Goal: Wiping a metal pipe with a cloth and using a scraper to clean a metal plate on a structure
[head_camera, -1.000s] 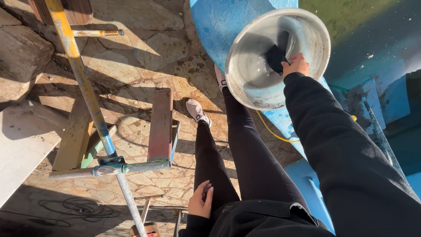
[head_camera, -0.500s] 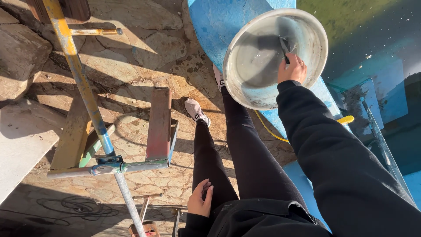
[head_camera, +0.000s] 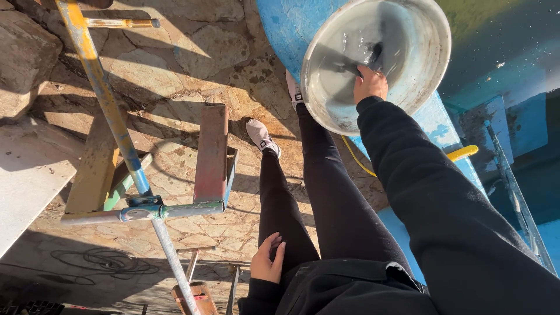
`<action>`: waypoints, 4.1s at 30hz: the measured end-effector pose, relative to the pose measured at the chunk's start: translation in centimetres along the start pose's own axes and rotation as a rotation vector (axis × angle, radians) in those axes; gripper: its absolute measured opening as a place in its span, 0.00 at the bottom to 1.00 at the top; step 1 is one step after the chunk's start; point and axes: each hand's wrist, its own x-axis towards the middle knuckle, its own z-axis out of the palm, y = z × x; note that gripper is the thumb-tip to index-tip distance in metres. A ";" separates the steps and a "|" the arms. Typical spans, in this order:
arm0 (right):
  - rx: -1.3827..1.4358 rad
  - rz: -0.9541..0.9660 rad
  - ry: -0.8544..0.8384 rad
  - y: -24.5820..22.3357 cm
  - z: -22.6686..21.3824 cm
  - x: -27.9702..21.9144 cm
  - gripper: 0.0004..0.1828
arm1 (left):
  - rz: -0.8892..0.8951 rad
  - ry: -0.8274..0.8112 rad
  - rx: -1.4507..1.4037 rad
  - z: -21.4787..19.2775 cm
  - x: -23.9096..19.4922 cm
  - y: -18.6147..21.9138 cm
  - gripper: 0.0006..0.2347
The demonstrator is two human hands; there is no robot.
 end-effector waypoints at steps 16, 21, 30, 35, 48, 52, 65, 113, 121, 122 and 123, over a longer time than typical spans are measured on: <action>0.252 0.082 0.439 1.4 -16.2 -5.4 0.13 | 0.209 0.103 -0.102 0.8 0.6 1.2 0.19; 0.366 0.086 0.411 0.7 -19.1 -6.2 0.13 | 0.238 0.115 -0.136 0.9 0.8 2.0 0.19; 0.385 0.128 0.328 -2.2 -22.4 -6.6 0.12 | 0.412 0.251 -0.100 1.1 1.8 0.3 0.19; 0.327 0.096 0.386 -3.1 -23.3 -7.6 0.14 | 0.442 0.277 -0.084 0.5 2.2 0.1 0.20; 0.259 0.158 0.460 -1.7 -24.8 -9.8 0.14 | 0.560 0.355 -0.066 -2.5 3.2 -0.2 0.20; 0.264 0.156 0.455 -1.8 -25.5 -10.5 0.13 | 0.580 0.378 -0.087 -3.1 3.5 -1.6 0.20; 1.163 0.382 0.055 -16.6 -23.8 -9.1 0.13 | 0.465 0.664 -0.340 -2.5 3.7 -16.8 0.20; 0.178 -0.382 -1.322 -78.9 2.3 -48.6 0.22 | -0.327 0.937 -1.517 2.3 5.3 -6.6 0.20; 0.114 -0.372 -1.360 -80.7 2.3 -50.5 0.15 | -0.396 1.026 -1.572 4.0 6.3 -4.8 0.20; 0.069 -0.396 -1.358 -81.0 2.5 -50.6 0.14 | -0.403 1.033 -1.585 3.9 6.2 -4.5 0.20; 0.054 -0.398 -1.361 -81.2 2.8 -50.7 0.14 | -0.412 1.032 -1.597 3.8 6.1 -4.2 0.20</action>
